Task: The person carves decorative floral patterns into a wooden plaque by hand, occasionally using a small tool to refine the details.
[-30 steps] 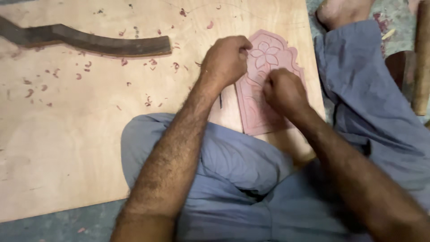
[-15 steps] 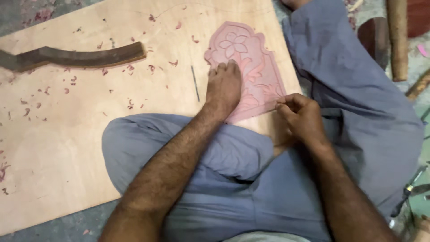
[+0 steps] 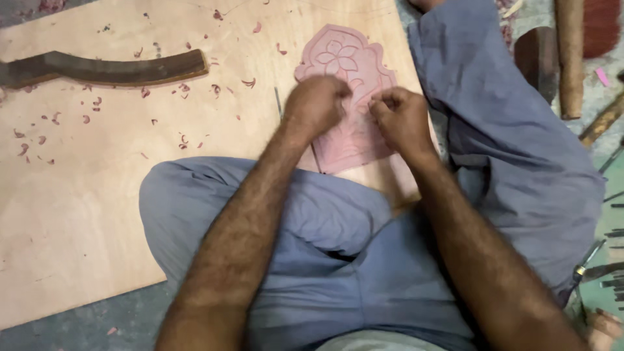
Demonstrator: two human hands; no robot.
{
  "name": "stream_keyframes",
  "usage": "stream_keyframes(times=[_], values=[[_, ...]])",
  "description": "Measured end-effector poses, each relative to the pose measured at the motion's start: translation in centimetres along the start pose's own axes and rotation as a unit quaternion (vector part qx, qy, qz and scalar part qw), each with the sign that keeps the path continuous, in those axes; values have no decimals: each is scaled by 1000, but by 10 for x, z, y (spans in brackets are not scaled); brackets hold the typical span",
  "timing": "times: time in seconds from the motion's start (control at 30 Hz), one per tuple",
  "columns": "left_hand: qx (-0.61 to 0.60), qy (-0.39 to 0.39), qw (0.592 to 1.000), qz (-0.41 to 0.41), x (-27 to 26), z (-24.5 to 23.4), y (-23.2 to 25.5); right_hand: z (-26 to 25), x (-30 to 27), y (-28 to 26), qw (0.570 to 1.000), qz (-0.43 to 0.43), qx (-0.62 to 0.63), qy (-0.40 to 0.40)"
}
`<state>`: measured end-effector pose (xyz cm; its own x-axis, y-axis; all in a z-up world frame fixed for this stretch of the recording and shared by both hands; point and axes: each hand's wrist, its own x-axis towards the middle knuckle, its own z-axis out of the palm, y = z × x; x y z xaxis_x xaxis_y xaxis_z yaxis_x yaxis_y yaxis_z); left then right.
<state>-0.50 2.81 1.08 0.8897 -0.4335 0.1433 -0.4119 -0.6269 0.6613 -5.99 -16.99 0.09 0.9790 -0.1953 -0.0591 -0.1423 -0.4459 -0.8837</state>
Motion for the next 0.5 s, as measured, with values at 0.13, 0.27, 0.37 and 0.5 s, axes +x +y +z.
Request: stream_keyframes(times=[0.13, 0.27, 0.37, 0.5], values=[[-96, 159, 982, 24, 5, -51, -19, 31, 32, -1, 988, -128, -79, 41], [-185, 187, 963, -59, 3, -91, -40, 58, 51, -9, 987, -109, -101, 56], [-222, 179, 955, -83, 3, -101, -52, 72, 56, -16, 969, -157, -176, 67], [-264, 198, 943, -44, 8, -100, -55, 71, 32, -17, 953, -140, -255, 82]])
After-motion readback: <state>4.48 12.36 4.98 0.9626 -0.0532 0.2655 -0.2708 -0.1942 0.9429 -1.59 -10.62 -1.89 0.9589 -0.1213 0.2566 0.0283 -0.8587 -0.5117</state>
